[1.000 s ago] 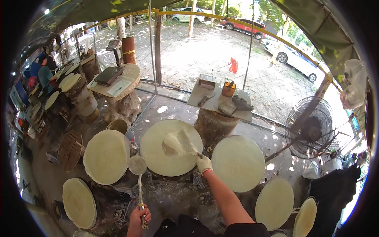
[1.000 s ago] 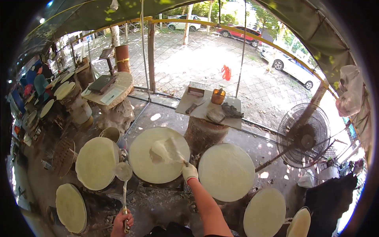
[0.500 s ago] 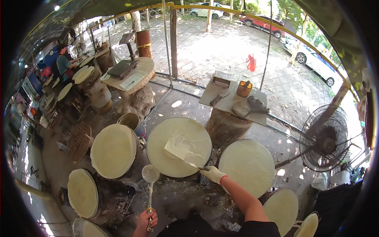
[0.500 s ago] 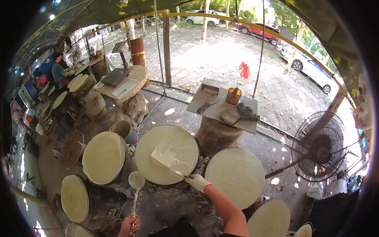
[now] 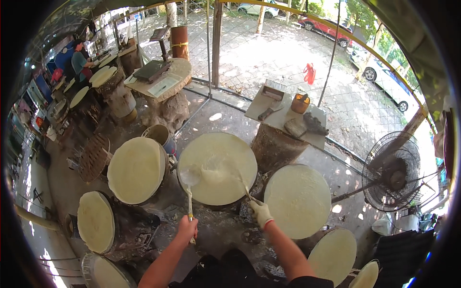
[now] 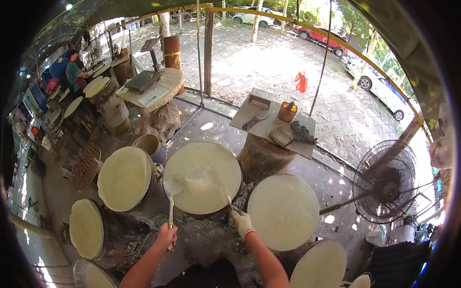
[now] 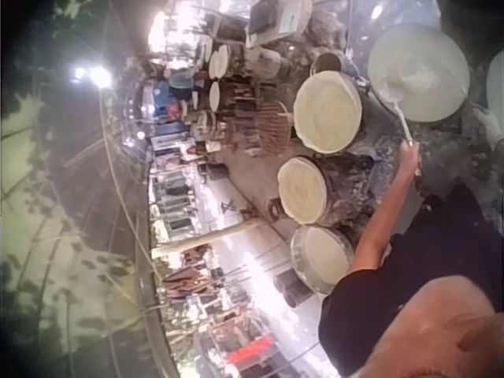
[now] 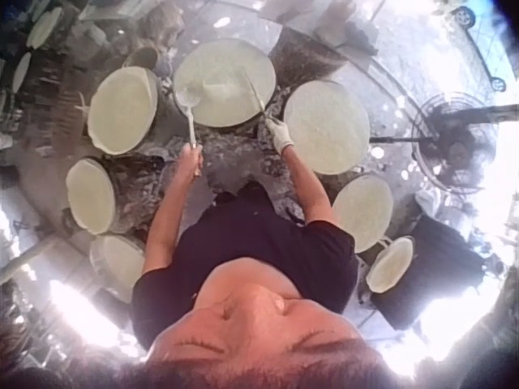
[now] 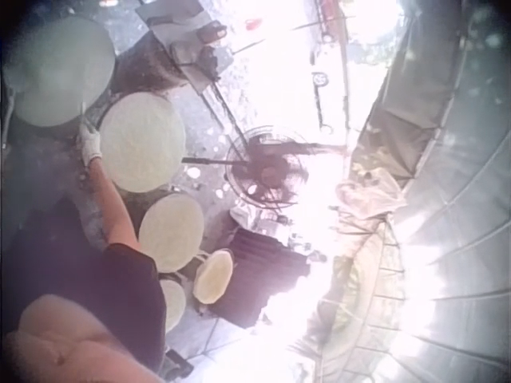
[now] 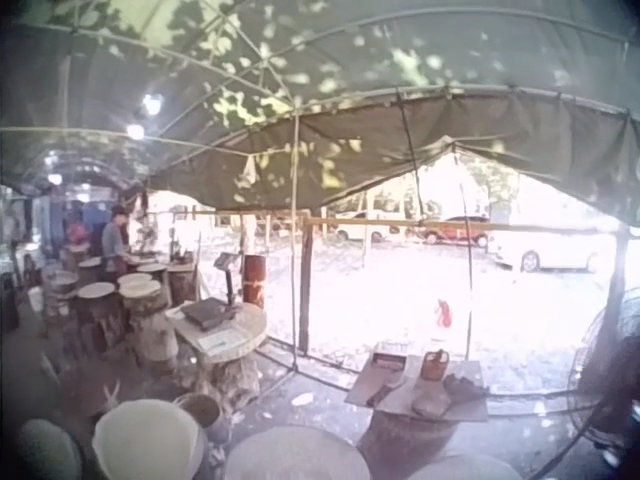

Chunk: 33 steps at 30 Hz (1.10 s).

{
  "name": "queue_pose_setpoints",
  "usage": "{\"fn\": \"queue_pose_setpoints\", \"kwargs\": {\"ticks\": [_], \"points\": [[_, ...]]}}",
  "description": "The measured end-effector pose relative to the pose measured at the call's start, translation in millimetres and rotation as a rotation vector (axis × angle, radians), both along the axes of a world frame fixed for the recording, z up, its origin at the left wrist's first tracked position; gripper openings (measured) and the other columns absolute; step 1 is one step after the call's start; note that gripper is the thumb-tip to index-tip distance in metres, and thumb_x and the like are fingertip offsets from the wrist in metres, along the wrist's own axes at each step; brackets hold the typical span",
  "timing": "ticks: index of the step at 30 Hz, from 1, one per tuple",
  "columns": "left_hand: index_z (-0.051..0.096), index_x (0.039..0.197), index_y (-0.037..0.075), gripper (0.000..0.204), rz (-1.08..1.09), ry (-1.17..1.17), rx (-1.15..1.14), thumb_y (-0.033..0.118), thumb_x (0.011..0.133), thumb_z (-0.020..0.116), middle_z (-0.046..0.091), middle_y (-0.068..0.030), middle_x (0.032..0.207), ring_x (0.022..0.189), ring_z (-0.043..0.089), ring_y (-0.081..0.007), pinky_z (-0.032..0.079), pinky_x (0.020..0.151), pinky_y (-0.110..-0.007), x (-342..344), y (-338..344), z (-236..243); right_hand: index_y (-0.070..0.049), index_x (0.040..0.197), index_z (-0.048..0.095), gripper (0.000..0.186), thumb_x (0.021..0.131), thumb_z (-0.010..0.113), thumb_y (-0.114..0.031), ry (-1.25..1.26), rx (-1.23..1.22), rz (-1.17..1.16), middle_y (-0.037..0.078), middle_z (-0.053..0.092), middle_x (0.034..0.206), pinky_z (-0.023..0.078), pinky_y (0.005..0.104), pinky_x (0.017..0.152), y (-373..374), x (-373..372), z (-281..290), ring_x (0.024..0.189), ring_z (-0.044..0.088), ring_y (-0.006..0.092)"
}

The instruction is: The person scoops batter from a large bowl using a ladle and scraper, spreads it thinly across circular hot plates, and peels the cooked thin wrappers off the griddles using a stick to stack them.

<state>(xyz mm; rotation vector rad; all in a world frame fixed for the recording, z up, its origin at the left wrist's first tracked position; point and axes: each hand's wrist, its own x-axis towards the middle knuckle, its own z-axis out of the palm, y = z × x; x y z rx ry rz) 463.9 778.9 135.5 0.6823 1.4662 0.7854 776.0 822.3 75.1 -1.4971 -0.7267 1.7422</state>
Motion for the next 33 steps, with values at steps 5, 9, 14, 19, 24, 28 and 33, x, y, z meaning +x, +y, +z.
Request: {"fn": "queue_pose_setpoints", "kwargs": {"ticks": [5, 9, 14, 19, 24, 28, 33], "points": [[0.044, 0.087, 0.001, 0.016, -0.027, 0.183, 0.053, 0.013, 0.085, 0.055, 0.05, -0.0066, 0.058, 0.04, 0.05, -0.0168, 0.041, 0.036, -0.032, 13.9, 6.0, -4.2, -0.009, 0.106, 0.067, 0.029, 0.088, 0.064, -0.032, 0.004, -0.028, -0.059, -0.003, 0.055, 0.067, 0.033, 0.0237, 0.045, -44.3, -34.2, -22.5, 0.048, 0.043, 0.0077], [0.045, 0.085, -0.001, 0.018, 0.012, 0.36, 0.056, 0.014, 0.086, 0.054, 0.052, -0.0099, 0.059, 0.04, 0.052, -0.0202, 0.043, 0.038, -0.036, 25.7, 1.5, -18.1, -0.011, 0.107, 0.067, 0.029, 0.089, 0.063, -0.034, 0.041, -0.202, -0.343, -0.002, 0.056, 0.067, 0.033, 0.0248, 0.044, -68.4, -76.4, -33.6, 0.049, 0.044, 0.0085], [0.047, 0.085, 0.0, 0.018, -0.01, -0.165, -0.014, 0.015, 0.085, 0.057, 0.05, -0.01, 0.056, 0.04, 0.048, -0.0185, 0.036, 0.037, -0.033, 34.9, 11.2, -23.2, -0.018, 0.119, 0.065, 0.032, 0.09, 0.062, -0.031, 0.117, -0.073, -0.125, 0.0, 0.058, 0.069, 0.036, 0.0251, 0.043, -60.1, -120.0, -61.1, 0.047, 0.046, 0.0093], [0.047, 0.089, 0.004, 0.009, 0.091, -0.747, -0.024, 0.011, 0.093, 0.051, 0.039, -0.0002, 0.06, 0.04, 0.036, -0.0087, 0.032, 0.036, -0.025, -24.1, -35.1, 66.6, -0.016, 0.124, 0.062, 0.033, 0.092, 0.059, -0.022, 0.149, 0.008, -0.298, -0.001, 0.059, 0.07, 0.038, 0.0226, 0.044, -42.9, -81.0, -1.6, 0.052, 0.049, 0.0071], [0.047, 0.098, 0.004, 0.01, 0.14, -0.769, -0.044, 0.014, 0.096, 0.048, 0.041, 0.0017, 0.064, 0.044, 0.036, -0.0052, 0.032, 0.037, -0.021, -17.9, -50.6, 78.0, -0.007, 0.125, 0.061, 0.038, 0.09, 0.059, -0.021, -0.423, 0.232, 0.12, -0.002, 0.058, 0.072, 0.041, 0.0235, 0.053, -29.7, -90.1, -17.3, 0.06, 0.049, 0.0069], [0.046, 0.097, 0.005, 0.01, 0.211, -0.904, -0.147, 0.014, 0.098, 0.046, 0.041, 0.0027, 0.065, 0.045, 0.036, -0.0032, 0.032, 0.038, -0.02, -29.7, -77.7, 70.8, -0.012, 0.122, 0.064, 0.035, 0.089, 0.063, -0.024, -0.101, 0.139, 0.408, -0.001, 0.061, 0.075, 0.042, 0.0237, 0.054, -36.6, -79.5, -31.2, 0.061, 0.053, 0.0079], [0.045, 0.096, 0.006, 0.008, 0.411, -0.912, -0.06, 0.014, 0.097, 0.046, 0.041, 0.0036, 0.065, 0.045, 0.035, -0.0024, 0.031, 0.038, -0.019, -92.6, -152.1, 77.2, -0.01, 0.115, 0.067, 0.028, 0.09, 0.064, -0.021, -0.102, 0.054, -0.128, -0.005, 0.054, 0.068, 0.034, 0.0233, 0.045, -42.7, -100.1, -34.2, 0.051, 0.043, 0.0059]]}}
